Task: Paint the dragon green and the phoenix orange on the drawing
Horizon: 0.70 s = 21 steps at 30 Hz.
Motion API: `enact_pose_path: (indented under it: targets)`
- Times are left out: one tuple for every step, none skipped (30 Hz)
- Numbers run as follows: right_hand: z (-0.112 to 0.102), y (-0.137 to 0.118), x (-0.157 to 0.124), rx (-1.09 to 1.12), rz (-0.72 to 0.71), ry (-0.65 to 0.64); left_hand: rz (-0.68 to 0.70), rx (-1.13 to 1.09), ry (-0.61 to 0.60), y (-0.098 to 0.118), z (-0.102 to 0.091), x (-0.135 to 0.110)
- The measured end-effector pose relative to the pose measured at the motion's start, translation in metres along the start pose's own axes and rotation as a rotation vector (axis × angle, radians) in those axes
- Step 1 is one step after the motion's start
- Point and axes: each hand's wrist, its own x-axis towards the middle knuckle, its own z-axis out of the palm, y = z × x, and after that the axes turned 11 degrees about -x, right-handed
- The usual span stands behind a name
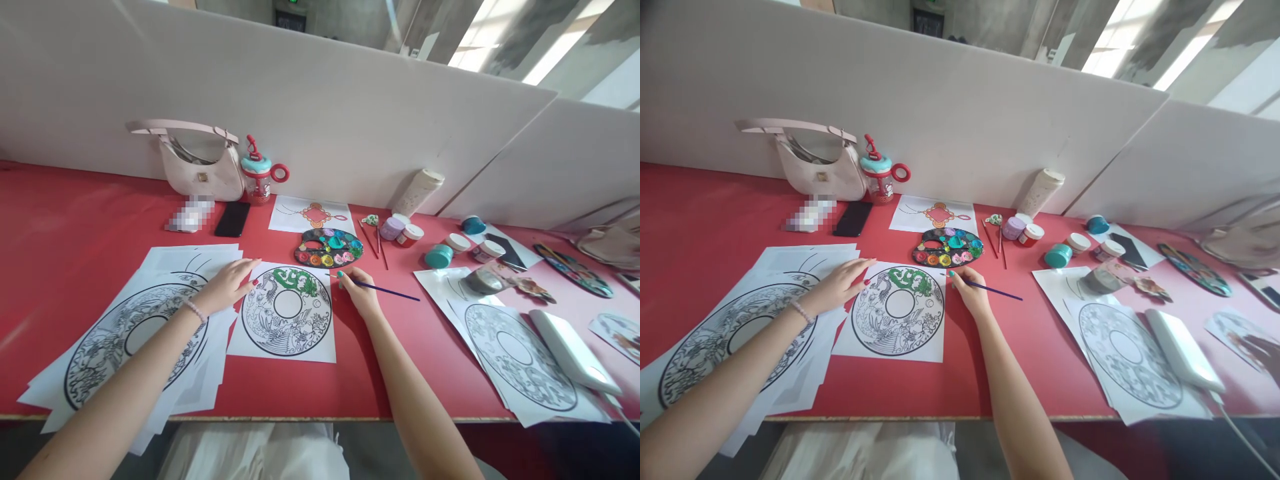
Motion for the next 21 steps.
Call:
enact_pose_path:
  targets:
    - [0.0011, 0.0002, -0.0004, -0.003, -0.001, -0.013, -0.001, -0.002, 0.002, 0.0004, -0.0001, 0.0000]
    - [0.0023, 0.0003, -0.0007, -0.004, -0.003, -0.026, -0.002, -0.004, 0.005, 0.0012, -0.0004, 0.0001]
    - [0.0035, 0.0005, -0.0008, -0.004, -0.006, -0.035, -0.003, -0.006, 0.008, 0.0022, -0.0007, 0.0003]
    - [0.0046, 0.0007, -0.0008, -0.004, -0.010, -0.039, -0.003, -0.008, 0.012, 0.0033, -0.0012, 0.0005]
    - [0.0055, 0.0009, -0.0006, -0.007, -0.014, -0.038, -0.002, -0.010, 0.014, 0.0043, -0.0017, 0.0007]
    - [0.0063, 0.0011, -0.0003, -0.013, -0.018, -0.035, -0.001, -0.012, 0.014, 0.0050, -0.0022, 0.0009]
    - [0.0068, 0.0013, 0.0000, -0.021, -0.022, -0.033, 0.000, -0.014, 0.014, 0.0055, -0.0026, 0.0010]
    - [0.0072, 0.0016, 0.0004, -0.031, -0.026, -0.034, 0.000, -0.015, 0.014, 0.0056, -0.0028, 0.0011]
    - [0.0074, 0.0019, 0.0008, -0.039, -0.028, -0.037, 0.000, -0.016, 0.013, 0.0053, -0.0029, 0.0011]
    - [0.0075, 0.0023, 0.0010, -0.046, -0.028, -0.043, -0.002, -0.017, 0.012, 0.0048, -0.0028, 0.0011]
    - [0.0076, 0.0026, 0.0012, -0.052, -0.028, -0.049, -0.003, -0.017, 0.011, 0.0041, -0.0027, 0.0010]
    - [0.0076, 0.0030, 0.0013, -0.056, -0.027, -0.053, -0.005, -0.016, 0.010, 0.0034, -0.0024, 0.0008]
    - [0.0076, 0.0033, 0.0014, -0.059, -0.026, -0.056, -0.007, -0.016, 0.008, 0.0027, -0.0022, 0.0007]
    - [0.0077, 0.0036, 0.0014, -0.061, -0.025, -0.059, -0.008, -0.015, 0.005, 0.0021, -0.0020, 0.0005]
    - [0.0078, 0.0038, 0.0014, -0.062, -0.025, -0.063, -0.009, -0.015, 0.004, 0.0017, -0.0018, 0.0004]
    - [0.0079, 0.0040, 0.0013, -0.063, -0.025, -0.067, -0.010, -0.015, 0.002, 0.0016, -0.0017, 0.0003]
    - [0.0080, 0.0041, 0.0013, -0.065, -0.025, -0.070, -0.011, -0.015, 0.001, 0.0017, -0.0017, 0.0003]
    - [0.0081, 0.0041, 0.0012, -0.066, -0.025, -0.072, -0.012, -0.015, 0.000, 0.0019, -0.0018, 0.0004]
    - [0.0081, 0.0041, 0.0011, -0.068, -0.024, -0.072, -0.014, -0.015, -0.001, 0.0023, -0.0019, 0.0005]
    - [0.0080, 0.0040, 0.0010, -0.070, -0.023, -0.073, -0.015, -0.014, -0.003, 0.0027, -0.0020, 0.0006]
    - [0.0078, 0.0038, 0.0009, -0.071, -0.022, -0.074, -0.016, -0.014, -0.005, 0.0030, -0.0022, 0.0007]
